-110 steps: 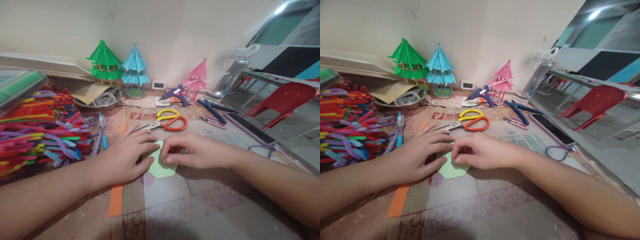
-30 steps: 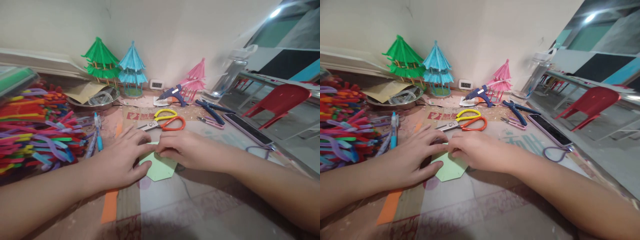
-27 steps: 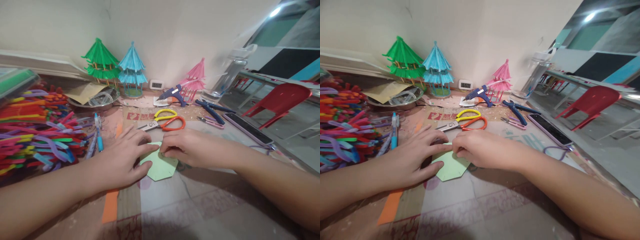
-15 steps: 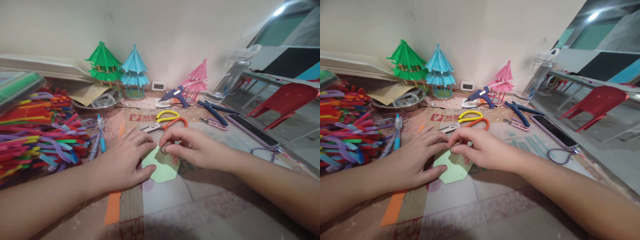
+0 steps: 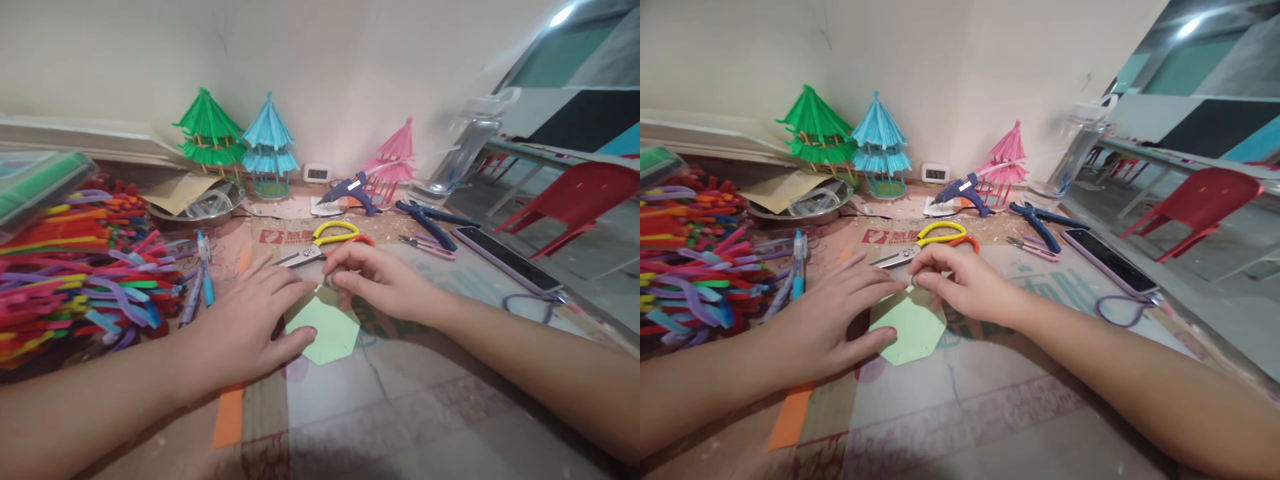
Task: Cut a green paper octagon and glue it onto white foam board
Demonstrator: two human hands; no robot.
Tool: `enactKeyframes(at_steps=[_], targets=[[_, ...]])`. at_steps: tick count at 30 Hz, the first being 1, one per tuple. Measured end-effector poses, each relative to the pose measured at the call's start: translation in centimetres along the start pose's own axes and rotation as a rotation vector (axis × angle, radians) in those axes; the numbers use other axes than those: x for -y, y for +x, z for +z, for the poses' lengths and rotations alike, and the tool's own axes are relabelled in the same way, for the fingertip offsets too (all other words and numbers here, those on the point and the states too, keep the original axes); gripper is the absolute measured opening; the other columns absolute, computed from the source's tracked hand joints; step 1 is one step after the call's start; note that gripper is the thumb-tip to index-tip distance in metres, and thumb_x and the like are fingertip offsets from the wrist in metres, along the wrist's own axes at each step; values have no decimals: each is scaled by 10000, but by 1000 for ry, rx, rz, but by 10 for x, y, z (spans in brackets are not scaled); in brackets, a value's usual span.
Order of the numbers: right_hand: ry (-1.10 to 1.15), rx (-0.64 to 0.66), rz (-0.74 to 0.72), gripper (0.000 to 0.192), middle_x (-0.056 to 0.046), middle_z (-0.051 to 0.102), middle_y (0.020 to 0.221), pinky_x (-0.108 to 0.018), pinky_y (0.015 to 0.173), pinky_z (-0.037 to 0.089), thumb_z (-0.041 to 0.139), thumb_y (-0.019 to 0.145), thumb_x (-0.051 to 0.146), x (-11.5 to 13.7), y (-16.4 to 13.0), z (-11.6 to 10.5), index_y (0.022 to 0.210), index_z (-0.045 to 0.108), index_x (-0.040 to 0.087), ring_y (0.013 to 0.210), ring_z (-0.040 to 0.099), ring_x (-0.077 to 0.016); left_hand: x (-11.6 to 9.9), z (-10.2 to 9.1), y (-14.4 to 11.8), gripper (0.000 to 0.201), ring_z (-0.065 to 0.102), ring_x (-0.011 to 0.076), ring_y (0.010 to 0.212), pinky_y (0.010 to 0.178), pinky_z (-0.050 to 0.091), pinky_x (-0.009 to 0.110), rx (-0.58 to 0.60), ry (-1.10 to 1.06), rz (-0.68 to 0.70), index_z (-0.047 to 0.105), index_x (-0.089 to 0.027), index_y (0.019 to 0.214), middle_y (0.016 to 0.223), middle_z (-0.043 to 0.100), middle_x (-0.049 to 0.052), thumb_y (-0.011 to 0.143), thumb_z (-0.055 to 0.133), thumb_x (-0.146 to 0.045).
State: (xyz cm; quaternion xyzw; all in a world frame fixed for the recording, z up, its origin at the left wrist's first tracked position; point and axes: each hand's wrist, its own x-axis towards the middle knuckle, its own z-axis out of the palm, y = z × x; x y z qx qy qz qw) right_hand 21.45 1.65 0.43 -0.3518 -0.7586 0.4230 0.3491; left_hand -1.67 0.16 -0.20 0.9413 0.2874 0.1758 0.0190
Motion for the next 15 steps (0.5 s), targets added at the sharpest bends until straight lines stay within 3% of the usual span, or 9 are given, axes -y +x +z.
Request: enactKeyframes(at_steps=[4,9,15], targets=[[-5,-127,33,145,15,592,804,-247,549,528,579,866,244,-7,4,-2,997,612,193,554,582,-95,-18,-2,-10,263,625,272,904,790,521,432,-3,123,55,685,-190,985,965,650,94,982,476,-349],[-45,-173,0,91,-14,631,868,-276,678,555,551,873,208,-9,4,5,944,604,188,717,666,-136,-30,-2,-17,279,649,253,939,842,536,390,47,112,83,676,-211,1032,982,696,81,997,468,-394],[-123,-167,-93,78,-15,622,848,-275,688,511,496,910,202,-11,3,10,949,563,201,778,619,-151,-27,-2,-15,272,673,255,943,875,549,405,24,157,142,667,-198,1054,984,734,81,1003,470,-378]])
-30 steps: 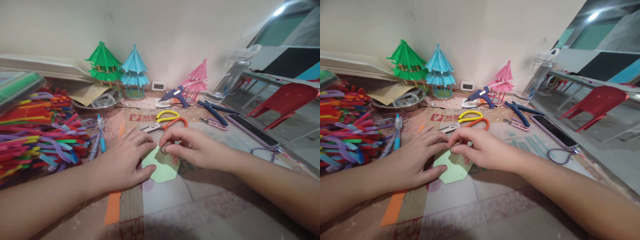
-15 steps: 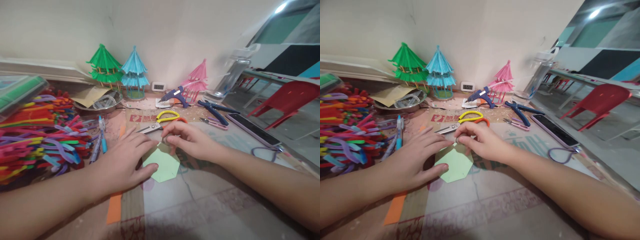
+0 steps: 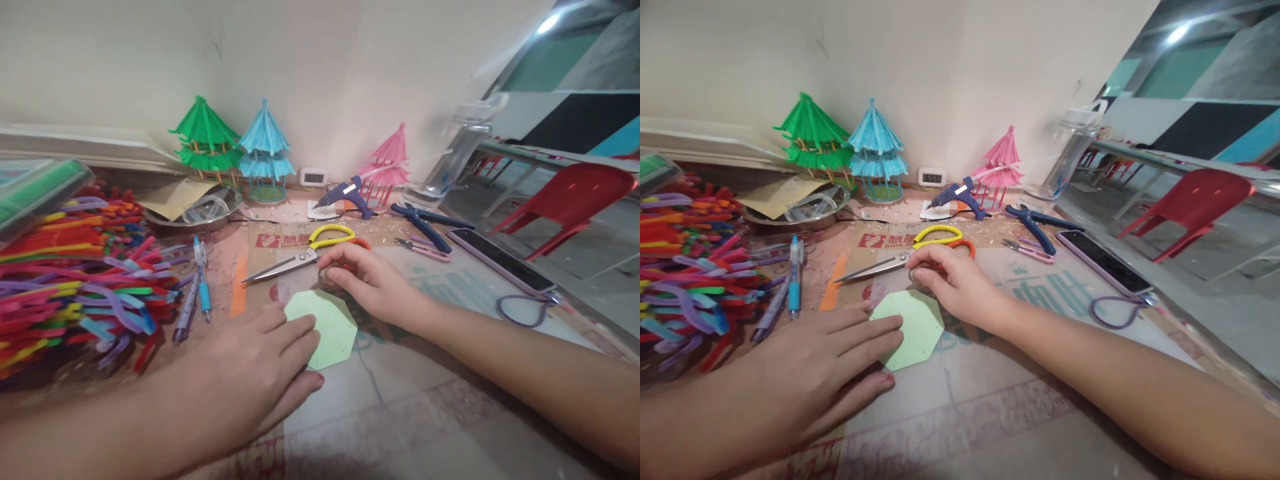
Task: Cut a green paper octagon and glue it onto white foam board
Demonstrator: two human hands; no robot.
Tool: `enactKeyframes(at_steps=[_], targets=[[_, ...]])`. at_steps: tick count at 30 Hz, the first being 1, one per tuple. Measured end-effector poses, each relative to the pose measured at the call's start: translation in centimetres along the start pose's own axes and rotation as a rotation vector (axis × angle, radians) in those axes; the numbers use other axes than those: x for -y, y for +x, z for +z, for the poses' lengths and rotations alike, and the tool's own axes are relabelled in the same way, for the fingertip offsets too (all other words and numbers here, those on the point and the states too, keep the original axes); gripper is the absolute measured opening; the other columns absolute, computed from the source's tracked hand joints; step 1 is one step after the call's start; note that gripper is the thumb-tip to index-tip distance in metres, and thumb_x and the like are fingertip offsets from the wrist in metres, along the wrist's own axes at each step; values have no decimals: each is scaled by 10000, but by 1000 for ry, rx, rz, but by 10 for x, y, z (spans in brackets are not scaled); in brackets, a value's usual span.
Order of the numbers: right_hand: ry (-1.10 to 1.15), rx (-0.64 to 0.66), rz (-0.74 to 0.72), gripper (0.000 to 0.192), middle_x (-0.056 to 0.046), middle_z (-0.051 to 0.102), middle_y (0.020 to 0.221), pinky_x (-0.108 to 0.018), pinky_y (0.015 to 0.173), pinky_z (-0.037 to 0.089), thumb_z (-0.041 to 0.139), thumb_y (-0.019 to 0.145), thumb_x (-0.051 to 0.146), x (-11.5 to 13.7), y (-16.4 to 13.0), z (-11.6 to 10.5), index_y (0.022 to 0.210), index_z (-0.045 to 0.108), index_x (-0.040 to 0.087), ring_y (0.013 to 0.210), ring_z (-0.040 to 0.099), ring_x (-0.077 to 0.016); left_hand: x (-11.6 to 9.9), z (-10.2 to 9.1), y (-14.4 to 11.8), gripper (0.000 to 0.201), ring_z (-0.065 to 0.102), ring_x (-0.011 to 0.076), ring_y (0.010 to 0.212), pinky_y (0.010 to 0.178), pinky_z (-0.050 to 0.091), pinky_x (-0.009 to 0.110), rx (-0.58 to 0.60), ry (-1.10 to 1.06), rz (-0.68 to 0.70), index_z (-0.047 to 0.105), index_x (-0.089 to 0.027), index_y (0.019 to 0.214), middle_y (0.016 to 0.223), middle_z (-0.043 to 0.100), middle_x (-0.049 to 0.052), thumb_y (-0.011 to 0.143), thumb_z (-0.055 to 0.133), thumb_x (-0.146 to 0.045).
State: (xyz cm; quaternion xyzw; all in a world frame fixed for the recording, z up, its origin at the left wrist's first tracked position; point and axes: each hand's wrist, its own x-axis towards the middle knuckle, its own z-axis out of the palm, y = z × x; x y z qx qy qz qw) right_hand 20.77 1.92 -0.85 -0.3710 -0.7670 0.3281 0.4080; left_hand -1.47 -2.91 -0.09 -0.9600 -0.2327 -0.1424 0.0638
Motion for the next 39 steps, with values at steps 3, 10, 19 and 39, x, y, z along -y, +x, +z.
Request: enactKeyframes(at_steps=[3,10,19,39], targets=[[-102,69,-69,100,-27,614,875,-290,729,493,450,932,181,0,-1,-1,955,545,203,820,593,-160,-1,1,0,307,680,278,952,904,548,447,-19,37,20,668,-170,1046,1001,744,95,1012,446,-379],[-98,91,-98,93,-24,580,847,-304,721,483,425,942,149,2,-1,-1,929,499,205,786,559,-155,9,2,6,388,702,293,966,999,499,510,-51,31,36,658,-110,1094,1071,744,148,1018,426,-412],[177,31,104,51,5,533,853,-252,566,530,496,909,244,4,-1,6,949,515,219,658,572,-118,23,0,11,371,656,300,1028,931,511,488,-80,-17,37,675,-136,1072,1105,723,133,1021,406,-387],[-529,236,-296,141,-48,706,895,-287,771,494,545,918,68,1,9,-6,913,641,171,857,639,-168,11,-2,8,249,728,238,808,599,553,347,164,-31,-64,618,-228,1151,1293,656,75,984,463,-328]])
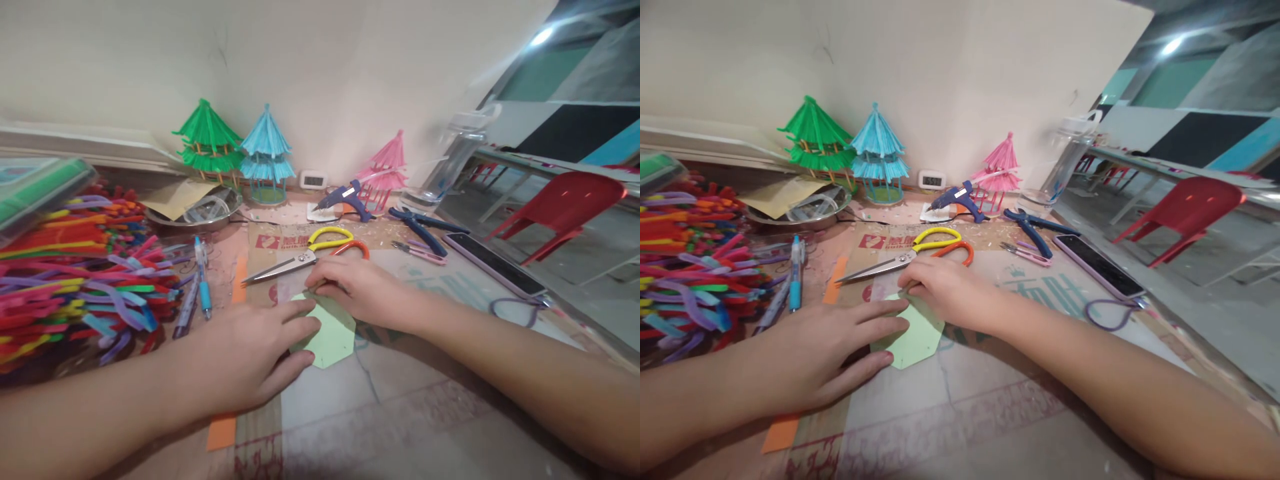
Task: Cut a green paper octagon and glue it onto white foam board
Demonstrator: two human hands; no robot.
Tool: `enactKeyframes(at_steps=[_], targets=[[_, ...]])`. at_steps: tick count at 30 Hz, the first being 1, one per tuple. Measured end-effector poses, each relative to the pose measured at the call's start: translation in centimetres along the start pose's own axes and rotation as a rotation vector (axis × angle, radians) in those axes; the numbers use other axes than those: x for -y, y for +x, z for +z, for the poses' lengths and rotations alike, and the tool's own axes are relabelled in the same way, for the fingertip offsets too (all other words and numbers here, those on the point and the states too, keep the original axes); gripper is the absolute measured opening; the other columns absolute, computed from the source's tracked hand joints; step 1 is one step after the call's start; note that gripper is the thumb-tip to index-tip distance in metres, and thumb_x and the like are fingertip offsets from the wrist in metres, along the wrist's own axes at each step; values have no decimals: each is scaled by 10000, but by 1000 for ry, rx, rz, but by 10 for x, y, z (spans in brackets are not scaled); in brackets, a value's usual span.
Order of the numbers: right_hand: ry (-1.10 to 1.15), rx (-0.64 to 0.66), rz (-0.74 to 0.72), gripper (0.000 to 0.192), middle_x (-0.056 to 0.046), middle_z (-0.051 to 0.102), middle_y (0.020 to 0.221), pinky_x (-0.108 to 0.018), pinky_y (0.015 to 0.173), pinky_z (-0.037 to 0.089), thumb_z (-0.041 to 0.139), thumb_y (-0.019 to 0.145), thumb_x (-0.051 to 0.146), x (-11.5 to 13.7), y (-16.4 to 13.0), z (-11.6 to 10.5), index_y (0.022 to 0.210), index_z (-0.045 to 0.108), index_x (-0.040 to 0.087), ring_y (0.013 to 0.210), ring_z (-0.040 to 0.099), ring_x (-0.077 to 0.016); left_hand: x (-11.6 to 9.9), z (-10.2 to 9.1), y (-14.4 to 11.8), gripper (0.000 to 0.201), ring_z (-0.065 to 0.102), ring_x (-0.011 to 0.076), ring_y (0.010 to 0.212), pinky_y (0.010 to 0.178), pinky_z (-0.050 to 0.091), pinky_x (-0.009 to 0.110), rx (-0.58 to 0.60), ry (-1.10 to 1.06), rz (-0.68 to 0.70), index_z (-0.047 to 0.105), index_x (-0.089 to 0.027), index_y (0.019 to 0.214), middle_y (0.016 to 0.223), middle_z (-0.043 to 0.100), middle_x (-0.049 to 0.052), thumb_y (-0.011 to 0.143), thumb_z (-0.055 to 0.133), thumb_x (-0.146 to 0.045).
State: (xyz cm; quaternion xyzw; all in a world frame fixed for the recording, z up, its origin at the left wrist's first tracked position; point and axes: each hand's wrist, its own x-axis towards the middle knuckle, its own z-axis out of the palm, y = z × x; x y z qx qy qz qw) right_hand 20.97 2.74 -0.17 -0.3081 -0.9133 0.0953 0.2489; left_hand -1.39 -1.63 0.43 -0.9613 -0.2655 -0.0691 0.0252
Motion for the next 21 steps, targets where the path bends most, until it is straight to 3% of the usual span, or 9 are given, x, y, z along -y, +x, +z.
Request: enactKeyframes(at_steps=[3,9,14,19,21], targets=[[-72,55,12,157,-46,702,896,-293,775,482,523,930,75,2,0,-3,918,638,182,872,633,-174,0,0,0,247,727,239,806,594,548,347,6,11,-4,615,-230,1149,1299,654,74,984,463,-333],[-91,-3,-20,162,-55,690,912,-305,776,491,490,957,111,4,-3,1,943,636,182,871,630,-181,-1,-1,1,240,725,245,802,590,531,341,33,0,-8,618,-220,1119,1234,680,79,982,459,-336],[-147,79,0,168,-63,694,904,-308,763,491,493,952,111,5,-3,-4,935,645,179,868,633,-189,-1,-2,0,231,722,235,780,577,517,336,17,-3,-1,615,-220,1119,1245,672,74,978,460,-317],[-108,-18,-26,177,-65,699,912,-321,773,505,482,952,114,3,-4,0,948,645,181,872,639,-191,-1,-2,0,229,718,232,762,560,508,329,15,-5,-4,621,-220,1110,1223,678,76,970,467,-317],[-115,5,-37,168,-65,700,906,-318,771,501,494,947,109,3,-4,-3,935,645,180,867,639,-190,-1,-2,0,235,719,232,772,571,516,329,15,-9,-2,620,-220,1122,1231,676,77,970,469,-315]])
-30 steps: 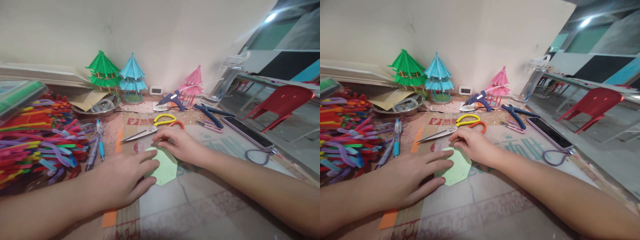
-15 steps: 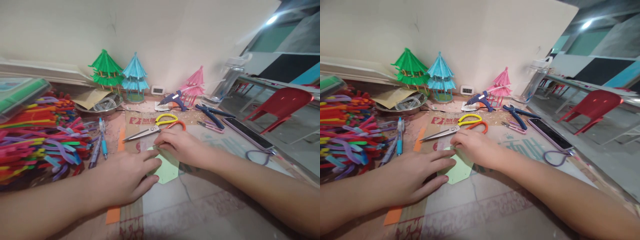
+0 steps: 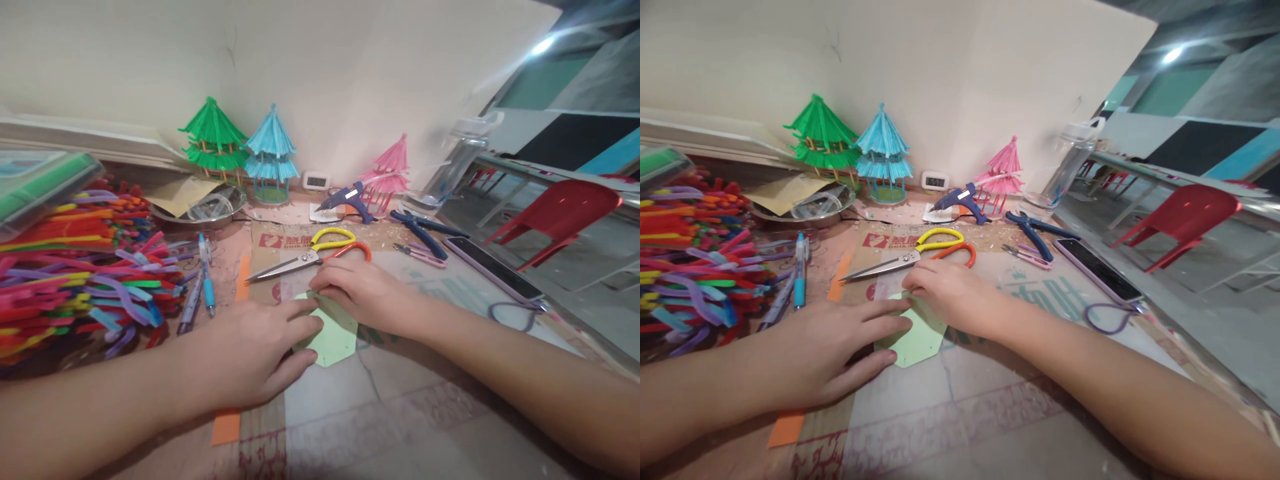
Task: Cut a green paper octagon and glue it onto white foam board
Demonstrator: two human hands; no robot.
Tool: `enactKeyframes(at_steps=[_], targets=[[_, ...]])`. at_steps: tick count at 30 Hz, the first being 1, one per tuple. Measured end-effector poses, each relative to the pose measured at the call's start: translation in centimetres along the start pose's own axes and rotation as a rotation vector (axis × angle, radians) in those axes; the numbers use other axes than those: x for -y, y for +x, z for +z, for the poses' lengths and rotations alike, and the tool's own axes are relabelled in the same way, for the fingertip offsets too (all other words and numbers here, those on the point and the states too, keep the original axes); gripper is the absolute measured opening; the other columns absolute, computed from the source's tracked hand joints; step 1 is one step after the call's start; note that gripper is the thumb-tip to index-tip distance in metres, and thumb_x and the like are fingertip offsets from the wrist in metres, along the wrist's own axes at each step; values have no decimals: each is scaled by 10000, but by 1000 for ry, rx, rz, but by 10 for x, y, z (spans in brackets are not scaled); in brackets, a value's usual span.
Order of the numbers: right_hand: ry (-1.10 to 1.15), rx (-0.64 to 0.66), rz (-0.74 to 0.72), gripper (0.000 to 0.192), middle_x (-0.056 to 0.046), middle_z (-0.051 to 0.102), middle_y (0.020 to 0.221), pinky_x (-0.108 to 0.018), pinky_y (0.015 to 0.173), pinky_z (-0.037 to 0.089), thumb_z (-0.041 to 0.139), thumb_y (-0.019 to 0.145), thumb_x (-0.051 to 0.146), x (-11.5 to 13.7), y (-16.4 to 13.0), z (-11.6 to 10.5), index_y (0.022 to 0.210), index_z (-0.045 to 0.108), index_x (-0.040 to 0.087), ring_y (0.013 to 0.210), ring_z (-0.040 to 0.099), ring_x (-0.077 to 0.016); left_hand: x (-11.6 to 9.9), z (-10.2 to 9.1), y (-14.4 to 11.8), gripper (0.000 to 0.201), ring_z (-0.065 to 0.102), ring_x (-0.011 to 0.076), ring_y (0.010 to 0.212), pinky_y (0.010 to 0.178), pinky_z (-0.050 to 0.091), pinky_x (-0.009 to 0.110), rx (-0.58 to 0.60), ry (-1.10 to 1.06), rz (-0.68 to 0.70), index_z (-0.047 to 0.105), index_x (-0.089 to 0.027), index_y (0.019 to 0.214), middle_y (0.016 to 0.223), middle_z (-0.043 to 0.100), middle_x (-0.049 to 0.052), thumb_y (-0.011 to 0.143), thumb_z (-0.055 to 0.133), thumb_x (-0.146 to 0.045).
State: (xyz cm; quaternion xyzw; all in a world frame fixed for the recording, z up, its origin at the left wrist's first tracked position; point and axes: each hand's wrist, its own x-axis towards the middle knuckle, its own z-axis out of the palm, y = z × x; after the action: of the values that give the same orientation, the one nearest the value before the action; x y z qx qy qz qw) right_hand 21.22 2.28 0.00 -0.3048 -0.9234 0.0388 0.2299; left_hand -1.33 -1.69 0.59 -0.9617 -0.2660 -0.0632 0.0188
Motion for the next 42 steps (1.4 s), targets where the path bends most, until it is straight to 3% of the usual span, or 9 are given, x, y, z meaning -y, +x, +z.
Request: enactKeyframes(at_steps=[4,10,15,21,27,32,38,42], targets=[[-42,70,7,167,-71,700,900,-323,774,493,506,939,94,1,-1,-5,930,649,180,881,642,-199,0,0,-1,235,722,227,777,582,526,326,8,-7,-6,616,-222,1130,1274,662,74,973,470,-318],[-10,2,11,180,-80,701,902,-333,790,502,485,958,122,1,1,3,954,658,170,894,640,-207,0,0,-1,240,717,226,782,594,525,313,-11,-30,-6,630,-218,1124,1218,676,89,966,472,-304],[-66,85,68,182,-73,714,908,-328,778,489,514,919,82,1,2,-5,935,664,182,890,645,-206,0,0,0,240,722,225,772,594,530,330,-7,-24,-6,631,-217,1125,1301,652,89,965,473,-299],[44,-58,68,153,-63,723,927,-297,774,493,528,929,112,-2,0,2,958,663,177,886,652,-186,-1,0,0,238,732,237,820,614,545,340,5,-10,-7,621,-222,1134,1321,650,75,970,473,-310],[-45,69,118,184,-62,720,905,-299,752,475,527,903,65,2,3,-5,922,666,185,878,649,-196,0,0,0,235,728,229,815,619,541,334,2,1,-4,625,-222,1122,1329,643,80,973,465,-311],[-15,-20,66,158,-53,706,904,-297,768,482,529,920,95,2,2,2,933,654,192,872,639,-186,0,0,0,252,725,244,808,609,546,353,11,3,-5,618,-222,1140,1277,662,84,981,446,-315],[-92,87,48,180,-75,694,916,-309,768,460,496,929,69,1,3,-3,943,651,161,886,622,-198,-1,0,0,241,730,243,832,612,549,343,23,-6,-20,613,-235,1139,1300,653,68,981,460,-334],[-108,70,54,183,-83,696,923,-315,762,461,497,927,63,3,1,-4,949,655,153,880,620,-204,-1,0,-1,258,734,251,832,611,553,358,28,-13,-18,610,-236,1159,1311,648,68,987,444,-333]])
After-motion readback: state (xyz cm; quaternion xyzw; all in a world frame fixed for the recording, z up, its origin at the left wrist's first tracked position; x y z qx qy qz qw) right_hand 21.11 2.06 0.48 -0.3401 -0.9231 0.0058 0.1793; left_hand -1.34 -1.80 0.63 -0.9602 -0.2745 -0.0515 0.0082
